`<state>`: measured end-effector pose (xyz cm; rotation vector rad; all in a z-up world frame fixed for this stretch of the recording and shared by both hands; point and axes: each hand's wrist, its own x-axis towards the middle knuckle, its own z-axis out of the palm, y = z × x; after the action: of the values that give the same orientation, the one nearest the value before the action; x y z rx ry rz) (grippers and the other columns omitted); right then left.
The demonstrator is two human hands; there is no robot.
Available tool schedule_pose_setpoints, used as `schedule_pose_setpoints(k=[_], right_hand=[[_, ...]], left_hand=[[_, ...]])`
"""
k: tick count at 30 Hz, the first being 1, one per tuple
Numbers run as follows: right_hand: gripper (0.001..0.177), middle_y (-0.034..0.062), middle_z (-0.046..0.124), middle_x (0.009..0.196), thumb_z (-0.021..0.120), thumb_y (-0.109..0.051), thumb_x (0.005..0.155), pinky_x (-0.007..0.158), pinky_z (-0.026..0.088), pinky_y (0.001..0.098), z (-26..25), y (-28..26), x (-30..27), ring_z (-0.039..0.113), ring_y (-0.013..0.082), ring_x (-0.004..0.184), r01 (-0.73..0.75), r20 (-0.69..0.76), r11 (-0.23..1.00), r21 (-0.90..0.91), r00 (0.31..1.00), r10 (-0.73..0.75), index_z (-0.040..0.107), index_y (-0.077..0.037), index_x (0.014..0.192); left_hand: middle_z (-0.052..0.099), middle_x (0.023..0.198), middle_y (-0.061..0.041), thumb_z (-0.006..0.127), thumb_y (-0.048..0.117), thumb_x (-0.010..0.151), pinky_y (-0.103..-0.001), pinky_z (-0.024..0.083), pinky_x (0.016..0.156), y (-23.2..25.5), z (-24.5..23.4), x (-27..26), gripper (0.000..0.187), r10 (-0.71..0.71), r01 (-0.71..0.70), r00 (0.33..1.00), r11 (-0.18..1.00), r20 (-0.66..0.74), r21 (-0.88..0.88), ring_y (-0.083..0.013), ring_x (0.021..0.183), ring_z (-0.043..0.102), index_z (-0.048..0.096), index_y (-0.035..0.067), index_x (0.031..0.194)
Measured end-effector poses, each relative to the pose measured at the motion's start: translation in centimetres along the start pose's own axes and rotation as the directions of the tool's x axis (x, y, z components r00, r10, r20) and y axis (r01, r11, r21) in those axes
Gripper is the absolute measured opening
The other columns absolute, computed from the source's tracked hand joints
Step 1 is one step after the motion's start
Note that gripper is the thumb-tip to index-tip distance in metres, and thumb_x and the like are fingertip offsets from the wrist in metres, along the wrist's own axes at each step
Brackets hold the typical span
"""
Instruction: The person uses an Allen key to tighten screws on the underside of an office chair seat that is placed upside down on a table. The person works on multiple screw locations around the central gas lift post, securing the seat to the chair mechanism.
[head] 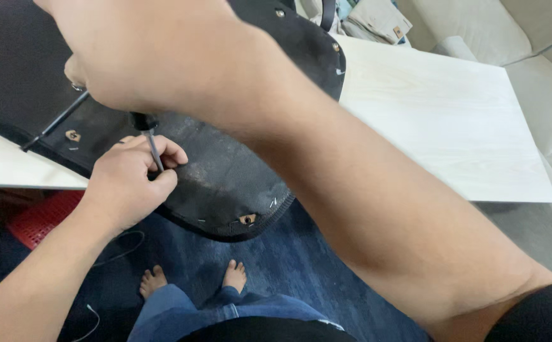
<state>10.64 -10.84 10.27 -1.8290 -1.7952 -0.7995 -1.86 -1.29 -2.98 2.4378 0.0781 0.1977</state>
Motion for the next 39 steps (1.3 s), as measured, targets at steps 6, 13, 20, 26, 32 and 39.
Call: schedule_pose_setpoints(k=[6,13,20,26,32,39], right_hand=[[0.03,0.0125,0.071,0.071,0.078,-0.031,0.08,0.053,0.06,0.0391,1.2,0.8,1.6,0.073,0.0241,0.064,-0.305,0.32,0.933,-0.191,0.879,0.353,0.07,-0.007,0.097],[0.023,0.0111,0.075,0.083,0.071,-0.011,0.076,0.067,0.06,0.0416,-2.1,1.3,1.9,0.077,0.0244,0.077,-0.436,0.653,0.888,-0.148,0.631,0.419,0.071,-0.009,0.1],[0.034,0.0098,0.07,0.079,0.075,-0.032,0.08,0.06,0.055,0.0381,-3.7,1.1,0.7,0.072,0.023,0.07,-0.448,0.544,0.878,-0.17,0.7,0.463,0.065,-0.01,0.103],[0.035,0.0066,0.073,0.089,0.074,-0.025,0.08,0.061,0.06,0.0416,-4.5,1.1,-0.6,0.075,0.0211,0.078,-0.428,0.567,0.892,-0.147,0.702,0.43,0.067,-0.013,0.112],[0.036,0.0069,0.072,0.069,0.074,-0.037,0.086,0.045,0.056,0.0335,-1.2,2.2,-1.8,0.072,0.0154,0.057,-0.231,0.226,0.972,0.038,0.95,0.217,0.069,-0.008,0.106],[0.025,0.0031,0.062,0.051,0.06,-0.031,0.096,0.031,0.045,0.0334,2.8,2.4,-2.4,0.058,0.0119,0.036,-0.292,0.28,0.956,0.032,0.921,0.272,0.075,-0.014,0.088]], left_hand=[[0.073,0.091,-0.004,0.075,0.014,0.079,-0.032,0.055,0.084,0.7,-1.1,0.8,0.026,-0.207,0.225,0.964,0.97,0.165,-0.096,-0.0161,0.084,0.069,0.075,0.014,0.105],[0.074,0.093,-0.002,0.077,0.015,0.08,-0.029,0.055,0.082,1.4,-1.6,1.0,0.03,-0.261,0.286,0.94,0.954,0.218,-0.091,-0.0149,0.079,0.068,0.075,0.015,0.109],[0.074,0.092,-0.004,0.079,0.015,0.081,-0.031,0.055,0.084,2.2,-2.1,1.3,0.034,-0.354,0.379,0.897,0.924,0.264,-0.053,-0.0165,0.08,0.067,0.074,0.016,0.114],[0.074,0.094,-0.005,0.078,0.011,0.083,-0.031,0.054,0.084,3.2,-2.3,1.4,0.034,-0.409,0.432,0.87,0.901,0.275,-0.027,-0.0156,0.082,0.067,0.074,0.016,0.116],[0.073,0.102,-0.005,0.08,0.007,0.082,-0.031,0.053,0.084,3.7,-2.6,1.6,0.034,-0.431,0.464,0.852,0.885,0.299,-0.046,-0.0186,0.082,0.062,0.075,0.013,0.114],[0.071,0.102,-0.002,0.078,0.006,0.083,-0.03,0.053,0.081,3.3,-2.2,1.2,0.032,-0.453,0.477,0.853,0.878,0.259,-0.033,-0.0157,0.081,0.061,0.074,0.012,0.115]])
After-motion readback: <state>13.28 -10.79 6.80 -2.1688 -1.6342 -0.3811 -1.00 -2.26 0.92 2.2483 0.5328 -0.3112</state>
